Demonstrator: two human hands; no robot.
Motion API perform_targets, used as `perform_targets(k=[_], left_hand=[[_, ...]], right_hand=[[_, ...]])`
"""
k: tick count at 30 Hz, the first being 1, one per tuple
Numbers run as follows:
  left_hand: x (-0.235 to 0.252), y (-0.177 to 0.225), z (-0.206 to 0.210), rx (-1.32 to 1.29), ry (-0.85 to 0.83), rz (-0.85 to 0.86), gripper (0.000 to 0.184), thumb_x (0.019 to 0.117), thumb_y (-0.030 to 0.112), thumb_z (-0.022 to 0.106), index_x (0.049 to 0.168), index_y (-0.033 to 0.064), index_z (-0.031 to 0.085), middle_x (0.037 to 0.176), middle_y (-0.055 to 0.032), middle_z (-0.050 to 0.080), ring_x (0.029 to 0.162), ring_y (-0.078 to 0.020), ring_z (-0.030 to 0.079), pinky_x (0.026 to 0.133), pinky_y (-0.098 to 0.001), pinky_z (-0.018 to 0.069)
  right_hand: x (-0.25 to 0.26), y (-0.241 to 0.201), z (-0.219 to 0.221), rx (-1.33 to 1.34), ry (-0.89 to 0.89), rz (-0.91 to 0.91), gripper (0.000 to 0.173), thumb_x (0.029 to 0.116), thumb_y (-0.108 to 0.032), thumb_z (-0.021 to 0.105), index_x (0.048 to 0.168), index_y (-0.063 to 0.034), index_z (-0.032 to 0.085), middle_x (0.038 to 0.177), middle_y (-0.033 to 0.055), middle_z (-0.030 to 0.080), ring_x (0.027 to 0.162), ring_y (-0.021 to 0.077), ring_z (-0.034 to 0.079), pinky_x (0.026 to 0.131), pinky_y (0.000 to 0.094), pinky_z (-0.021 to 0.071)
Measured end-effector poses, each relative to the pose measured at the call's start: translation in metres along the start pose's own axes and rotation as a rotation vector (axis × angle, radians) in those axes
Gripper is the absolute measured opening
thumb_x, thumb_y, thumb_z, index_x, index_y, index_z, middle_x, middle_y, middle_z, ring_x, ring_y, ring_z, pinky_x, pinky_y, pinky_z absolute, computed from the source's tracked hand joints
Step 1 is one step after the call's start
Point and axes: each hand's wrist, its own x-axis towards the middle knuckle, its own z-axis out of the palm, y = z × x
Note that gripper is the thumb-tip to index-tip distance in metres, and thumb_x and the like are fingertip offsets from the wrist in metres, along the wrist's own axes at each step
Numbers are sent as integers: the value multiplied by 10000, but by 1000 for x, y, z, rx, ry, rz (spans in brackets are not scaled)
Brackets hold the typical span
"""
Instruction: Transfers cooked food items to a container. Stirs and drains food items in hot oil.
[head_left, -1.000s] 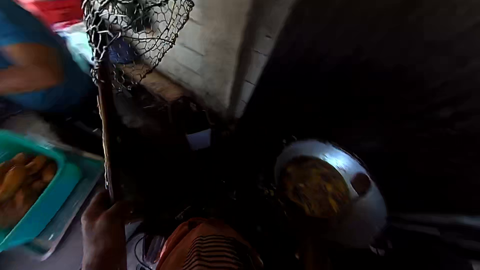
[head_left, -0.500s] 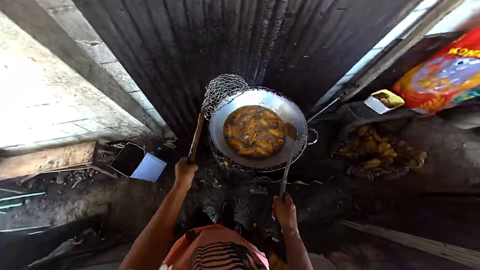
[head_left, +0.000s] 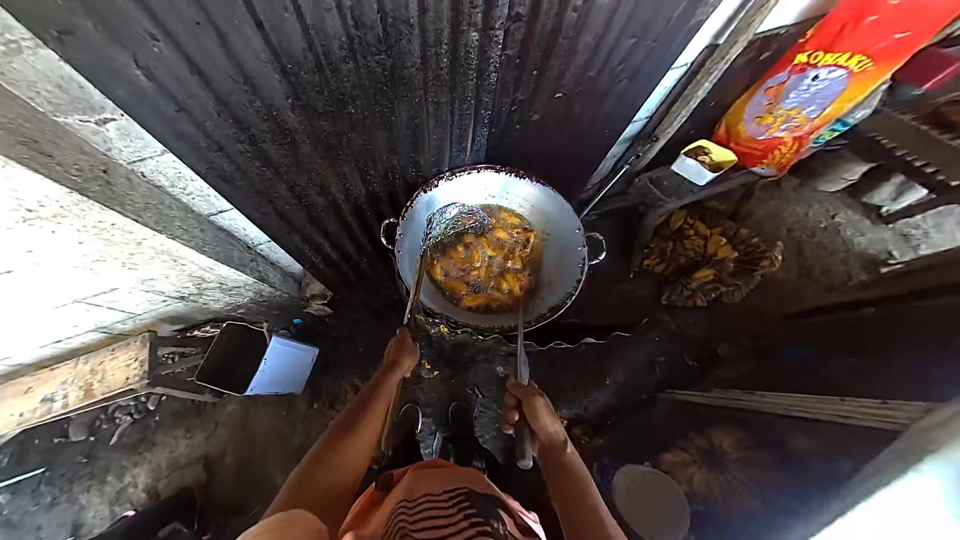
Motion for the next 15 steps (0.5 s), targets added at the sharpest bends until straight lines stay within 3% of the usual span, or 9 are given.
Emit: perform_targets(k=[3, 5, 8, 15], left_hand=[[-12, -7, -1, -206, -124, -60, 428, 1072, 203, 484, 1459, 75, 351, 926, -136, 590, 660, -224, 638, 583, -386, 576], [-16, -3, -9, -376, -202, -90, 329, 1064, 170, 499, 1352, 65, 381, 756, -72, 544, 536, -163, 584, 492, -323, 548], [-21, 9, -23, -544, -312, -70, 245, 1063, 159, 519, 1260, 47, 425, 697, -63, 562, 515, -160, 592, 489, -319, 555], [-59, 60, -15, -863, -455, -69, 147, 1082, 167, 459, 1133, 32, 493, 689, -85, 600, 551, -187, 622, 544, -341, 577]], right_hand=[[-14, 6, 13, 150, -60, 17, 87, 1101, -175, 377, 1134, -109, 422, 572, -10, 401, 382, 105, 447, 362, 283, 472], [-14, 8, 21, 212, -96, 32, 101, 1104, -182, 369, 1106, -108, 438, 563, -14, 409, 379, 96, 456, 354, 268, 469], [2, 4, 30, 235, -174, 42, 149, 1108, -218, 365, 1038, -118, 450, 555, -22, 410, 380, 91, 453, 357, 256, 460], [-10, 4, 44, 106, -233, -40, 113, 1085, -144, 351, 1164, -115, 428, 569, -11, 423, 390, 104, 468, 368, 272, 475]])
